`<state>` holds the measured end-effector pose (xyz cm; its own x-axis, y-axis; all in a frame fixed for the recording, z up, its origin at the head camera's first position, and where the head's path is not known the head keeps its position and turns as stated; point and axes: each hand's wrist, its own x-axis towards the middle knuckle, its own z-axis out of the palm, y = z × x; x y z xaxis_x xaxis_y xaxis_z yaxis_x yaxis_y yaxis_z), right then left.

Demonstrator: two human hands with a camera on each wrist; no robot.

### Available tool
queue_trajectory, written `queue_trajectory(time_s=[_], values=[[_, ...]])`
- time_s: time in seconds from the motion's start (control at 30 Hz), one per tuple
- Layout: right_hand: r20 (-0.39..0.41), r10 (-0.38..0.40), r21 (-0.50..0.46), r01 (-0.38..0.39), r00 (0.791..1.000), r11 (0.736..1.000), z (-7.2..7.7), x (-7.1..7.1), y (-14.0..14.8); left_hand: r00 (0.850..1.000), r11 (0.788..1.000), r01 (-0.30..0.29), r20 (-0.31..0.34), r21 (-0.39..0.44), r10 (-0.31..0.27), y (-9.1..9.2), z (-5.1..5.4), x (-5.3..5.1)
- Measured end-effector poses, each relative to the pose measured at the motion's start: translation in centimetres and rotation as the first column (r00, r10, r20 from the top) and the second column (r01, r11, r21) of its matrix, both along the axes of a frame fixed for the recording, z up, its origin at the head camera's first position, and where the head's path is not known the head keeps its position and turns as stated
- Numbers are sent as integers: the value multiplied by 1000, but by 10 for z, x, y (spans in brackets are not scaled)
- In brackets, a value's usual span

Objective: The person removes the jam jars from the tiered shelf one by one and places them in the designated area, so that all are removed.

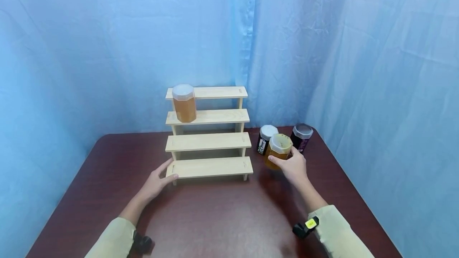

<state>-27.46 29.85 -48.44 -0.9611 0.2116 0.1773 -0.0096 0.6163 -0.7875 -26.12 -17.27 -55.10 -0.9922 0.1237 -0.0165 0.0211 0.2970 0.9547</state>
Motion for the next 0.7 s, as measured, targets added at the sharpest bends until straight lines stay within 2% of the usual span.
queue_trajectory(time_s=[0.17,0.23,0.3,0.53,0.7], values=[[40,-2,-10,2,999,1000,-10,-1,2,1000,1000,15,21,-11,-15,6,31,15],[42,-1,-9,1,999,1000,-16,-2,3,1000,1000,14,17,-12,-14,6,33,16],[46,0,-15,1,999,1000,-21,-3,5,1000,1000,13,19,-11,-13,5,29,14],[89,-6,-43,10,996,999,-31,-3,7,1000,1000,-6,10,2,6,-1,-6,-4],[96,1,-47,4,995,999,-34,-4,6,1000,1000,-6,-8,-8,6,-2,-11,-5]])
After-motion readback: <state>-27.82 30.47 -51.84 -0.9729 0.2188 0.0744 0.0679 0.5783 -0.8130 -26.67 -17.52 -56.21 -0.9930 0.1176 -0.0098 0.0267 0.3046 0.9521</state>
